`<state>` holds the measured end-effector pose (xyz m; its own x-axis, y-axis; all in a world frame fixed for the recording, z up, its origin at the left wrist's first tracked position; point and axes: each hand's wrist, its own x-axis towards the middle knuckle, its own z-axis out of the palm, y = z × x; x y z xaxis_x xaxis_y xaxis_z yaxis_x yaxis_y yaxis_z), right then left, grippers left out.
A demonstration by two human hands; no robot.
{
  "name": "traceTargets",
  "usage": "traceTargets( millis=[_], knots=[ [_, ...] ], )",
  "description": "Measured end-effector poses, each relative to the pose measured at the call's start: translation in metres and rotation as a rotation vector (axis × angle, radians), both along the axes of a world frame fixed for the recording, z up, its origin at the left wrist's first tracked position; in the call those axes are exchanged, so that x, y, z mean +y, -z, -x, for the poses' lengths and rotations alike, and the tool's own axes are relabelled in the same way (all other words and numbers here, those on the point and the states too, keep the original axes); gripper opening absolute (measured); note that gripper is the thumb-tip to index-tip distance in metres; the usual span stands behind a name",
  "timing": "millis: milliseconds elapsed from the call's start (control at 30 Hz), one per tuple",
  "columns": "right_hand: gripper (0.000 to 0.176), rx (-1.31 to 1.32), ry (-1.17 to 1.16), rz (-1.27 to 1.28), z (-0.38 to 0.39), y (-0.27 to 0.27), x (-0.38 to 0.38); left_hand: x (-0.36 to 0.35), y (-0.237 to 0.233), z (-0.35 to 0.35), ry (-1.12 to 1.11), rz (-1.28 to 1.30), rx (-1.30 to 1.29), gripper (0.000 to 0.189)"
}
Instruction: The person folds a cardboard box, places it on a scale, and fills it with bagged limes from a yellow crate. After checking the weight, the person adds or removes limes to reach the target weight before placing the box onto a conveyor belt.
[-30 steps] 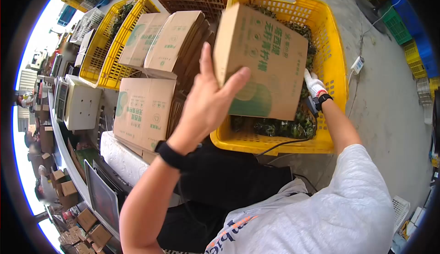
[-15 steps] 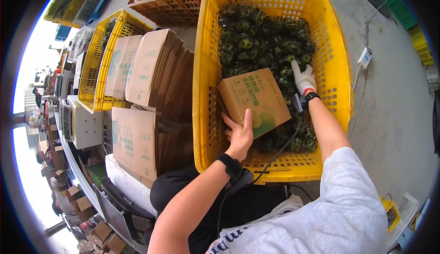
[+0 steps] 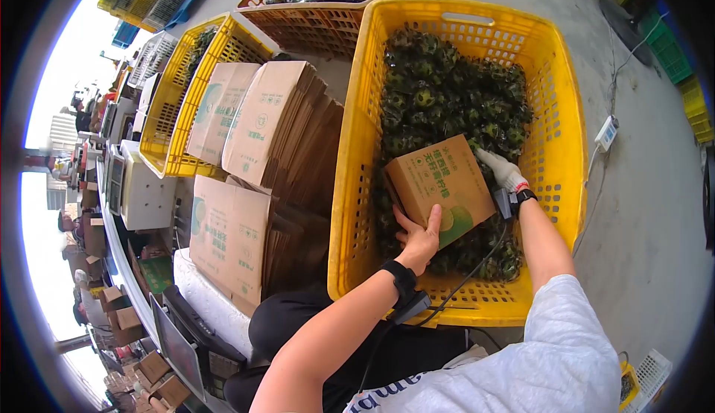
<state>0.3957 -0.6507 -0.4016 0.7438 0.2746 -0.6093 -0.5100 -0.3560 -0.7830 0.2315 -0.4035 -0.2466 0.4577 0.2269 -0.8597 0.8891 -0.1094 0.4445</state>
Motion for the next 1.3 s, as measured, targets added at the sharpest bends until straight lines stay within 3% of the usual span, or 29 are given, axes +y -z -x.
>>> traceTargets(
  millis=[33,67,133,233,267,333,433,467,500,533,633,700,767,900,967,1067,1100,1133,1200,1233,1300],
  knots=[
    [0.076,-0.009,-0.034,-0.117,0.0,0.005,-0.005,-0.001,-0.003,-0.001,-0.009,0.016,0.016,0.117],
    [0.073,-0.235,-0.413,0.136,-0.001,0.004,-0.005,-0.001,-0.003,-0.003,-0.011,0.022,0.01,0.117],
    [0.073,-0.434,-0.753,0.251,-0.004,0.003,-0.004,0.002,-0.003,-0.002,-0.018,0.035,0.011,0.116],
    [0.067,-0.448,-0.821,0.191,-0.005,-0.009,0.018,0.003,-0.008,-0.003,-0.111,0.092,0.003,0.115],
    [0.067,-0.454,-0.838,0.195,-0.006,-0.001,0.016,0.004,-0.011,-0.004,-0.128,0.097,-0.004,0.115],
    [0.063,-0.21,-0.685,0.033,-0.006,0.009,0.014,0.007,-0.019,-0.009,-0.216,0.136,0.028,0.114],
    [0.05,0.156,-0.225,-0.125,0.011,-0.052,0.038,0.01,-0.016,-0.005,-0.319,0.109,-0.019,0.113],
    [0.046,-0.141,-0.357,-0.059,-0.008,0.039,-0.004,0.012,-0.023,0.0,-0.347,0.154,-0.034,0.112],
    [0.043,-0.791,-0.639,0.226,-0.002,0.008,-0.018,0.015,-0.032,0.002,-0.387,0.186,-0.059,0.112],
    [0.046,-1.244,-0.87,0.549,-0.03,0.07,-0.057,0.017,-0.039,0.005,-0.4,0.222,-0.097,0.112],
    [0.047,-0.451,-0.419,-0.028,-0.024,-0.101,-0.014,0.026,-0.081,0.013,-0.428,0.448,-0.24,0.116],
    [0.049,-0.228,-0.384,-0.262,-0.007,-0.22,0.024,0.033,-0.1,0.014,-0.412,0.618,-0.348,0.111],
    [0.05,-0.18,-0.501,-0.4,0.015,-0.328,0.057,0.045,-0.125,0.022,-0.343,0.822,-0.461,0.107],
    [0.046,-0.601,-0.609,-0.164,0.049,-0.433,0.108,0.079,-0.17,0.065,-0.348,0.964,-0.635,0.099],
    [0.044,-0.849,-0.673,-0.022,0.069,-0.479,0.152,0.108,-0.165,0.086,-0.227,1.235,-0.873,0.098],
    [0.041,-1.224,-0.867,0.201,0.134,-0.539,0.248,0.151,-0.192,0.144,-0.454,1.242,-1.058,0.093],
    [0.04,-1.485,-1.022,0.202,0.156,-0.551,0.285,0.173,-0.191,0.163,-0.539,1.289,-1.162,0.091],
    [0.039,-1.774,-1.129,0.189,0.179,-0.564,0.321,0.193,-0.194,0.182,-0.616,1.316,-1.241,0.088],
    [0.037,-2.173,-1.315,-0.051,0.234,-0.595,0.393,0.239,-0.209,0.228,-0.721,1.128,-1.426,0.092],
    [0.036,-2.22,-1.383,-0.247,0.248,-0.6,0.426,0.263,-0.208,0.249,-0.719,1.066,-1.532,0.093],
    [0.034,-2.2,-1.52,-0.571,0.284,-0.61,0.489,0.312,-0.214,0.297,-0.92,0.892,-1.609,0.092]
  ],
)
